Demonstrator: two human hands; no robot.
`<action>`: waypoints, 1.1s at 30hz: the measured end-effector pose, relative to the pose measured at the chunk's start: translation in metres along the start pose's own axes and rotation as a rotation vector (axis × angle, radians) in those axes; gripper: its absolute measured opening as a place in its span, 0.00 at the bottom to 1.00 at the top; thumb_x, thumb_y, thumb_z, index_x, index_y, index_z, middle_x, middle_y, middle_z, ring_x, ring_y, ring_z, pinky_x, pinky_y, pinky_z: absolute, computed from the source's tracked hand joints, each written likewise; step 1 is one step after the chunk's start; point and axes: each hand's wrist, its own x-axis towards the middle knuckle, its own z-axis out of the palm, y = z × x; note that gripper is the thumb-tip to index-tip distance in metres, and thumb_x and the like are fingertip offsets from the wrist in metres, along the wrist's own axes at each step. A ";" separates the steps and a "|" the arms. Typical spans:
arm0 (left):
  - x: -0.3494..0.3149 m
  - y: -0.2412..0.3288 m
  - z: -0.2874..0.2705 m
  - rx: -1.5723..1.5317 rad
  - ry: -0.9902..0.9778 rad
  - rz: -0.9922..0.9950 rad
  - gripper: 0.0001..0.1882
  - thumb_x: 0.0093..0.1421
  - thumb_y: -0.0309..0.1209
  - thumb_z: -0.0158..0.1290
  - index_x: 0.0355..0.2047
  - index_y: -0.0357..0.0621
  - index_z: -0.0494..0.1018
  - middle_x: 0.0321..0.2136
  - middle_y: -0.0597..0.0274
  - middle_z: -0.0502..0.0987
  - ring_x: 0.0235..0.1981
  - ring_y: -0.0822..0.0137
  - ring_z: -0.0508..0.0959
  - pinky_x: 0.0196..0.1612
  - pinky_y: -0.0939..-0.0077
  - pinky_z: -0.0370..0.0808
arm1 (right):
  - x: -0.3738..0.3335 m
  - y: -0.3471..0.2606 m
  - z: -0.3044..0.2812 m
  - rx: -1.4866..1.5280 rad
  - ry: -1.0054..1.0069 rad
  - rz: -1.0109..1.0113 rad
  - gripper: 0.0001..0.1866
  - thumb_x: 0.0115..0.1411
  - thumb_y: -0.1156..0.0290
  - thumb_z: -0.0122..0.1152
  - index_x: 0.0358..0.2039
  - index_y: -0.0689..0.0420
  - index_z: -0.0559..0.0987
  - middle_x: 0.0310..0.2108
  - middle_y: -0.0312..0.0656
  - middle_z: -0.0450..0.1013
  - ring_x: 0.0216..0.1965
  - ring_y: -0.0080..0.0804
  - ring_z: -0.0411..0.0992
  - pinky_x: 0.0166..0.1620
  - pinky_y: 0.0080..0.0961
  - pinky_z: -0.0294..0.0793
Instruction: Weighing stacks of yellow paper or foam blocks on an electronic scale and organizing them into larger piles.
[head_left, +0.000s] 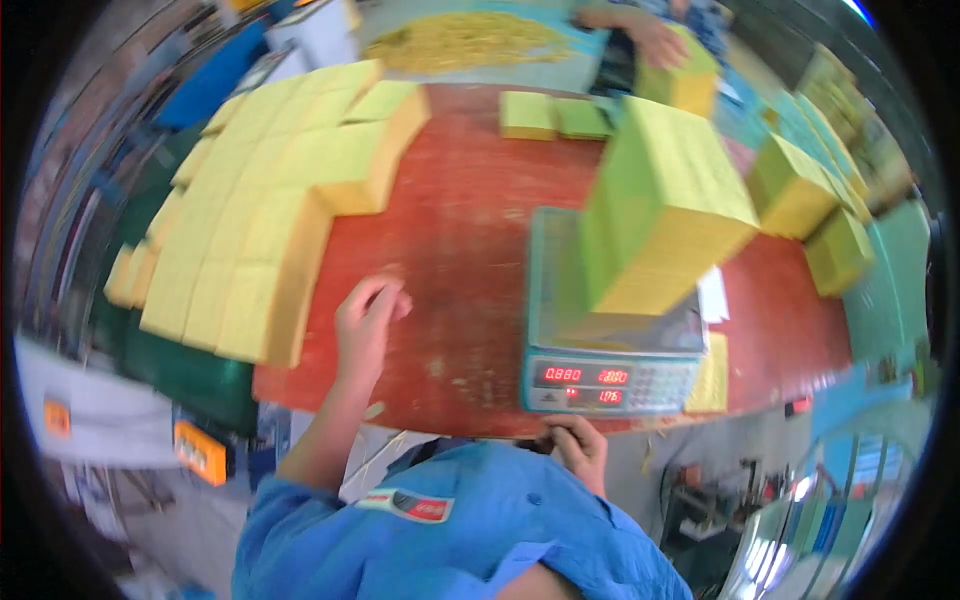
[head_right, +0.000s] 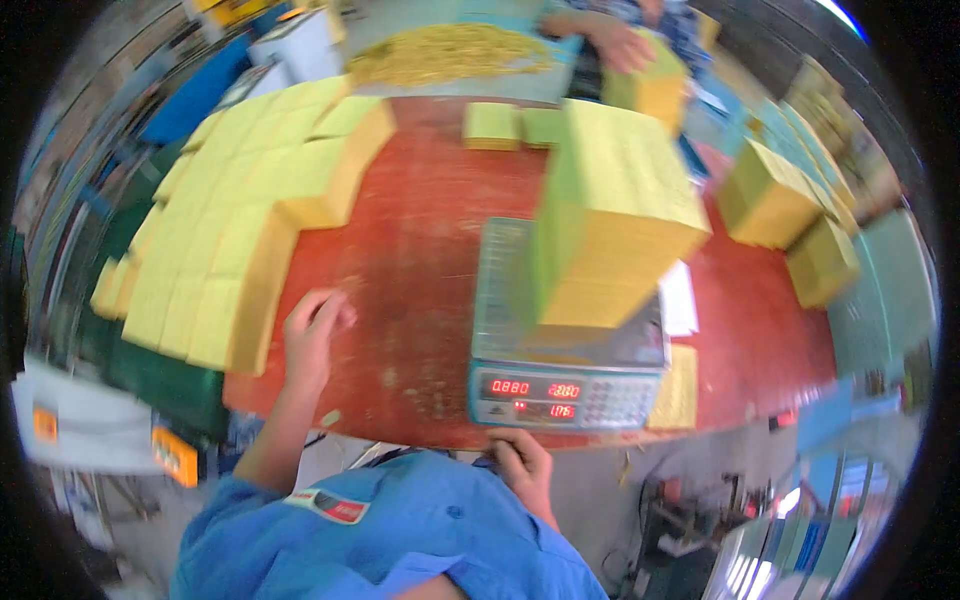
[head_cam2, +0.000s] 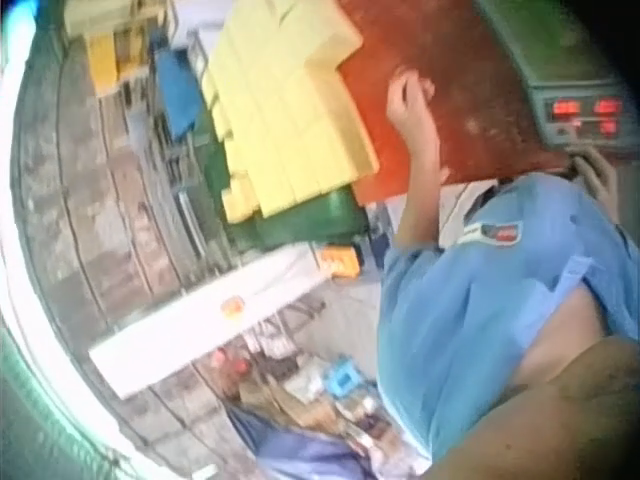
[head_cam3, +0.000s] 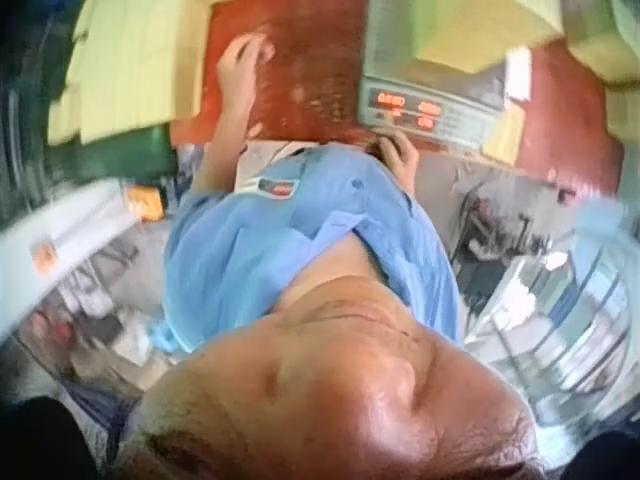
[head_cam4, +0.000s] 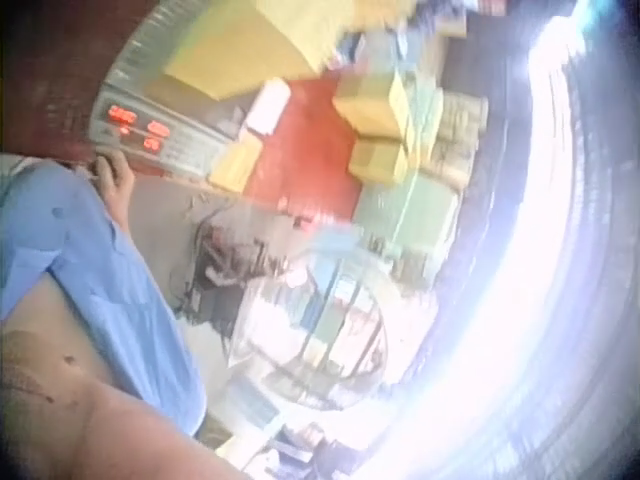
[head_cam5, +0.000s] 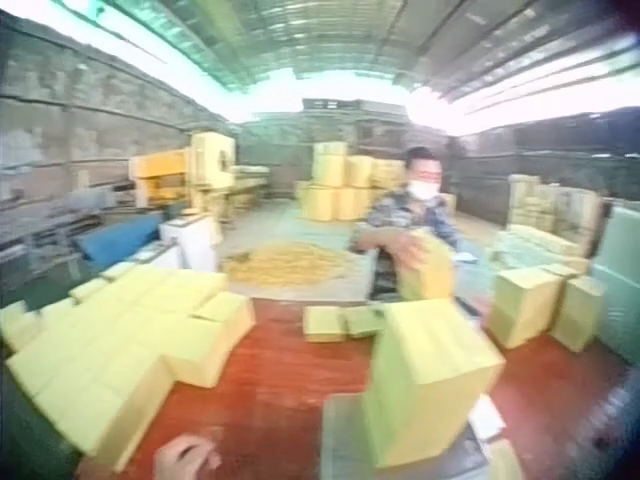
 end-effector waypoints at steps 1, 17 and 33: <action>0.013 0.007 0.003 0.053 -0.009 0.075 0.07 0.65 0.27 0.51 0.34 0.34 0.74 0.25 0.63 0.75 0.28 0.74 0.73 0.33 0.79 0.70 | -0.006 -0.004 -0.001 0.030 0.080 -0.020 0.09 0.64 0.78 0.51 0.41 0.65 0.78 0.30 0.40 0.76 0.34 0.24 0.74 0.39 0.22 0.73; 0.127 -0.057 0.036 0.589 -0.492 -0.041 0.11 0.62 0.33 0.54 0.40 0.37 0.76 0.31 0.63 0.79 0.33 0.74 0.78 0.37 0.77 0.75 | 0.007 0.051 0.018 -0.085 0.126 0.051 0.07 0.63 0.77 0.57 0.40 0.64 0.79 0.31 0.43 0.78 0.35 0.28 0.77 0.39 0.25 0.76; 0.414 -0.131 0.224 0.922 -0.410 0.768 0.10 0.55 0.35 0.55 0.33 0.46 0.80 0.35 0.54 0.80 0.38 0.52 0.80 0.42 0.58 0.76 | 0.088 0.113 0.041 -0.812 -0.193 -0.407 0.13 0.58 0.69 0.58 0.43 0.59 0.80 0.32 0.47 0.76 0.33 0.40 0.78 0.35 0.32 0.77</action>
